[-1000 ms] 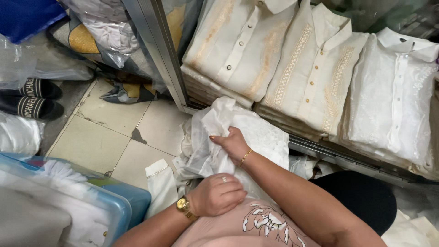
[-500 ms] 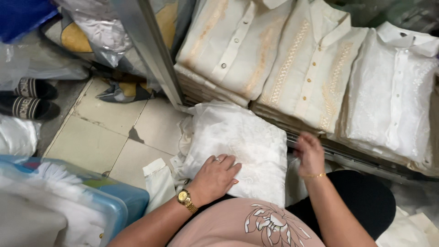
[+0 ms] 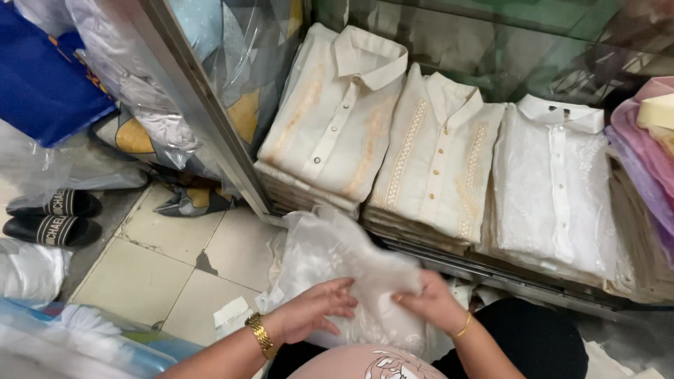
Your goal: The person folds a white lace garment on their lap, smoothing and aligning the fabric before placing it on a glass display shelf with other folded shirts.
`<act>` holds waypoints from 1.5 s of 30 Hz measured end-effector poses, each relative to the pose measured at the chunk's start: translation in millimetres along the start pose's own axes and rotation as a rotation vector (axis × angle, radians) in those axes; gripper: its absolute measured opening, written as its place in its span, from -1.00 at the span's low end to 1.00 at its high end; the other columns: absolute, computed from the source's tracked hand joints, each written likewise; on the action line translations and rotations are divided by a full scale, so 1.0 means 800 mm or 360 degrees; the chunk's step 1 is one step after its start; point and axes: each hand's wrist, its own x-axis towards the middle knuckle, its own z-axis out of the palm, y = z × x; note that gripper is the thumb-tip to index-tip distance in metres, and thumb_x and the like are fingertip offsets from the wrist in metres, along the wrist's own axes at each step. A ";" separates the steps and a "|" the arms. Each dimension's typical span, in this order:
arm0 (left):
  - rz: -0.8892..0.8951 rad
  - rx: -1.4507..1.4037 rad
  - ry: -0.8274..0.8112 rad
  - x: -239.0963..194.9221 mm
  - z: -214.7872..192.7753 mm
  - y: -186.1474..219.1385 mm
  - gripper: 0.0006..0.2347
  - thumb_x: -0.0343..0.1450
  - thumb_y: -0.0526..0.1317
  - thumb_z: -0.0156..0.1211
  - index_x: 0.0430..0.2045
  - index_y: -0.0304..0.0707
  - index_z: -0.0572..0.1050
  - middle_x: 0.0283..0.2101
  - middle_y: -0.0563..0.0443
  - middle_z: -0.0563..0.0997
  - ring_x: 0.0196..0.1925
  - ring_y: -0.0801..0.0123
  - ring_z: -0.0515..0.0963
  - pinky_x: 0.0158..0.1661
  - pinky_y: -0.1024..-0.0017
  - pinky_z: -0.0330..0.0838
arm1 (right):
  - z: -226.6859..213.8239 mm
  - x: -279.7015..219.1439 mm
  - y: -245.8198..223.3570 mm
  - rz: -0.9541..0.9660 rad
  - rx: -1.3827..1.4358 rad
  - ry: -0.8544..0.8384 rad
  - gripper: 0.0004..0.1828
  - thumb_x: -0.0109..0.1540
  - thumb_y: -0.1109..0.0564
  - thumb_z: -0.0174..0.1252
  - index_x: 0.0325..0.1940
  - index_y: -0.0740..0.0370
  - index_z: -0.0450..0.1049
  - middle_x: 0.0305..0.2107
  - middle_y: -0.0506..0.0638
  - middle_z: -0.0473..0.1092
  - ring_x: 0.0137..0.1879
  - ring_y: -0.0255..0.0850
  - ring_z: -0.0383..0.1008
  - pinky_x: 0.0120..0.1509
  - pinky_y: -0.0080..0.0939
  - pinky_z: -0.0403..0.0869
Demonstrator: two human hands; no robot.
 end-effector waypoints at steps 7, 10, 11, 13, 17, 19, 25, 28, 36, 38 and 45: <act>-0.0178 -0.0961 0.0220 -0.039 0.049 0.080 -0.81 0.34 -0.45 0.29 -0.21 -0.49 0.51 -0.27 -0.36 0.67 -0.24 -0.05 0.69 -0.20 0.09 0.62 | 0.093 -0.024 -0.166 -0.1045 -0.1367 -0.1099 -0.50 0.14 0.23 0.20 0.17 -0.06 0.58 -0.56 -0.01 0.15 -0.62 0.06 0.21 -0.52 0.10 0.18; -0.0124 -0.0895 0.0362 -0.029 0.054 0.068 -0.47 0.15 -0.65 -0.07 0.06 -0.54 0.42 -0.12 -0.47 0.60 -0.12 -0.21 0.63 -0.19 0.00 0.57 | 0.085 -0.035 -0.205 -0.1089 -0.1369 -0.1170 -0.56 0.43 -0.05 -0.07 0.28 0.17 0.49 -0.52 0.10 0.17 -0.62 0.16 0.20 -0.52 0.12 0.15; -0.0117 -0.0892 0.0358 -0.028 0.057 0.074 -0.47 0.15 -0.65 -0.07 0.06 -0.54 0.42 -0.12 -0.47 0.60 -0.12 -0.21 0.63 -0.19 0.00 0.57 | 0.071 -0.038 -0.211 -0.1093 -0.1376 -0.1168 -0.56 0.43 -0.05 -0.07 0.28 0.17 0.49 -0.52 0.10 0.17 -0.62 0.16 0.20 -0.52 0.12 0.15; 0.0005 -0.0864 0.0288 -0.030 0.066 0.080 -0.45 0.09 -0.66 -0.02 0.03 -0.59 0.44 -0.11 -0.46 0.66 -0.17 -0.17 0.66 -0.27 0.06 0.59 | 0.046 -0.048 -0.220 -0.0962 -0.1482 -0.1213 -0.46 0.49 -0.12 -0.30 0.45 0.07 0.34 -0.41 0.06 0.20 -0.33 0.04 0.35 -0.24 0.03 0.23; 0.0104 -0.0741 0.0199 -0.036 0.085 0.117 -0.50 0.16 -0.62 0.07 0.06 -0.56 0.42 0.00 -0.38 0.65 -0.02 -0.06 0.66 -0.03 0.04 0.58 | -0.039 -0.092 -0.214 -0.0772 -0.0949 -0.0520 -0.13 0.34 -0.55 -0.14 0.34 0.22 0.39 0.20 0.19 0.35 0.31 0.04 0.34 0.40 0.06 0.24; 0.0169 -0.0682 0.0035 -0.036 0.095 0.133 -0.58 0.21 -0.57 0.12 0.00 -0.53 0.48 -0.05 -0.32 0.67 -0.07 -0.03 0.67 -0.08 0.04 0.60 | -0.076 -0.101 -0.188 -0.0368 -0.0734 0.0296 -0.01 0.13 -0.47 0.05 0.46 0.23 0.26 0.15 0.08 0.46 0.30 -0.18 0.43 0.44 -0.16 0.30; 0.0201 -0.0800 -0.0241 0.010 0.111 0.096 -0.55 0.22 -0.53 0.25 0.05 -0.52 0.47 -0.01 -0.33 0.67 -0.08 -0.02 0.68 -0.05 0.05 0.60 | -0.065 -0.124 -0.162 0.1078 0.1191 0.1065 -0.38 0.36 0.01 -0.19 0.45 0.34 0.30 0.27 0.28 0.36 0.32 0.16 0.30 0.42 0.19 0.21; -0.0187 -0.0710 0.0013 0.011 0.130 0.112 -0.49 0.17 -0.61 0.10 0.09 -0.61 0.49 -0.02 -0.39 0.68 -0.04 -0.10 0.67 -0.04 0.04 0.55 | -0.127 -0.165 0.004 0.0798 0.1357 0.0909 -0.76 0.31 0.19 0.11 0.00 0.37 0.51 -0.19 0.20 0.54 -0.12 0.07 0.55 0.02 0.10 0.48; 0.0044 -0.0525 -0.0140 0.121 0.148 0.188 -0.48 0.15 -0.60 0.12 0.05 -0.44 0.42 0.02 -0.36 0.65 0.01 -0.04 0.65 0.00 0.02 0.57 | -0.212 -0.086 -0.156 0.0392 0.0328 0.0906 -0.01 -0.05 0.40 0.35 0.44 0.13 0.17 0.31 0.04 0.22 0.33 -0.09 0.22 0.37 -0.05 0.25; 0.0056 -0.0448 -0.0098 0.163 0.163 0.256 -0.44 0.13 -0.62 0.06 0.07 -0.29 0.37 0.07 -0.33 0.61 0.06 -0.06 0.63 0.04 -0.06 0.56 | -0.246 -0.043 -0.222 0.0496 -0.0122 0.0954 0.24 -0.05 0.41 0.30 0.61 -0.12 -0.10 0.59 -0.16 -0.13 0.64 -0.18 -0.12 0.60 -0.15 -0.03; 0.0793 0.0069 -0.0522 0.310 0.236 0.421 -0.58 0.20 -0.63 0.04 -0.07 -0.37 0.44 -0.14 -0.10 0.59 -0.07 0.16 0.63 -0.11 0.35 0.57 | -0.373 0.016 -0.341 -0.1033 -0.0635 0.0626 0.05 0.27 0.59 -0.06 0.69 -0.12 -0.21 0.63 0.07 -0.20 0.70 -0.01 -0.13 0.75 0.06 0.03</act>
